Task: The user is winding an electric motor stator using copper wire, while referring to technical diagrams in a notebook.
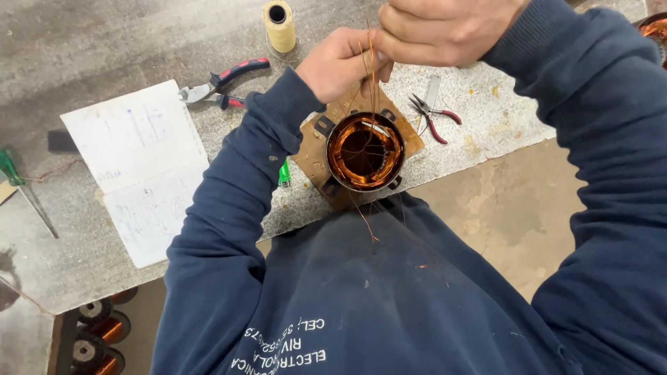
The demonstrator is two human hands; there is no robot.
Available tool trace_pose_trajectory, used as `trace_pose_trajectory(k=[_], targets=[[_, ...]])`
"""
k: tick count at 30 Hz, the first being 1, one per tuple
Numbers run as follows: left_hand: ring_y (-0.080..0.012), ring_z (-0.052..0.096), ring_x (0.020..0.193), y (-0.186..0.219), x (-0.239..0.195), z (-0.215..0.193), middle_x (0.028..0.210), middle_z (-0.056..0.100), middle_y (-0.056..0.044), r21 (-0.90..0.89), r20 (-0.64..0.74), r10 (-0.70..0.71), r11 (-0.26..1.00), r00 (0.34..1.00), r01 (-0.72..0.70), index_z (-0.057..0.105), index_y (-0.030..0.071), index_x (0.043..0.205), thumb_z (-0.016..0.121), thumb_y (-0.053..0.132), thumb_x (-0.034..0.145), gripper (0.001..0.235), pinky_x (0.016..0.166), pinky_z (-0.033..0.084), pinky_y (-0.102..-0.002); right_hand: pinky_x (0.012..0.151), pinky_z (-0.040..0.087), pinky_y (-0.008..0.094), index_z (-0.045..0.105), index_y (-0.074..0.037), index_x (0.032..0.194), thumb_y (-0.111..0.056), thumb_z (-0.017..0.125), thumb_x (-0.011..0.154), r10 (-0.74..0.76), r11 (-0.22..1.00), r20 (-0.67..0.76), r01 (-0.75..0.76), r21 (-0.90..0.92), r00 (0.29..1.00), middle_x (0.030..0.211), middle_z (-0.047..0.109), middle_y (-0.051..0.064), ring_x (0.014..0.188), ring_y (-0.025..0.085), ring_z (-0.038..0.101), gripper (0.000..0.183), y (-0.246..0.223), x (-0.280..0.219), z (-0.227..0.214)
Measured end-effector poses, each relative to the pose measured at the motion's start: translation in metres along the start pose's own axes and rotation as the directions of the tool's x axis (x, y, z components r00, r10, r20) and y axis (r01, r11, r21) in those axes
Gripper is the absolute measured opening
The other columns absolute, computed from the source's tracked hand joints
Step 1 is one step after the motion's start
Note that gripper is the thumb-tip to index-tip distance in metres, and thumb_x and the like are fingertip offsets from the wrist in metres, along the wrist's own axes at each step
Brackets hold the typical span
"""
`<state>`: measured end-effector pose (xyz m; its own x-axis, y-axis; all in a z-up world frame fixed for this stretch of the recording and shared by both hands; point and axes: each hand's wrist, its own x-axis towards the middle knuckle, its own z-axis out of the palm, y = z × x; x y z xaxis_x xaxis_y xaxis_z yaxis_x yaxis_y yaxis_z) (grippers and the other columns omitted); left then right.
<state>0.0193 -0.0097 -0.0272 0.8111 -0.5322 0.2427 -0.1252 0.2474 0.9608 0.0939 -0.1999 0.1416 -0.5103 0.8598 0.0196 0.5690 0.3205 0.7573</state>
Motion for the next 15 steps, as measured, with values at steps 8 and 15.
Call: trace_pose_trajectory(k=[8,15], targets=[[-0.0096,0.067,0.066,0.019,0.001,0.011,0.083,0.071,0.001,0.239,-0.127,0.034,0.971,0.991,-0.003,0.072,0.006,0.100,0.058,0.025,0.109,0.025,0.061,0.058,-0.027,0.081,0.055,0.031,0.075,-0.005,0.107,-0.017,0.067,0.090,-0.058,0.927,0.260,-0.045,0.372,0.964,0.090,0.071,0.005,0.087,0.019,0.069,0.022,-0.011,-0.019,0.021],[-0.0228,0.068,0.063,0.023,-0.002,0.025,0.071,0.068,-0.003,0.995,-0.067,0.522,0.095,0.850,0.021,0.070,0.013,0.091,0.069,0.034,0.105,0.025,0.050,0.048,-0.039,0.070,0.056,0.036,0.073,-0.004,0.108,-0.021,0.069,0.098,0.170,0.154,0.816,-0.833,0.531,0.552,0.089,0.073,0.011,0.077,0.027,0.072,0.020,-0.022,-0.013,0.043]])
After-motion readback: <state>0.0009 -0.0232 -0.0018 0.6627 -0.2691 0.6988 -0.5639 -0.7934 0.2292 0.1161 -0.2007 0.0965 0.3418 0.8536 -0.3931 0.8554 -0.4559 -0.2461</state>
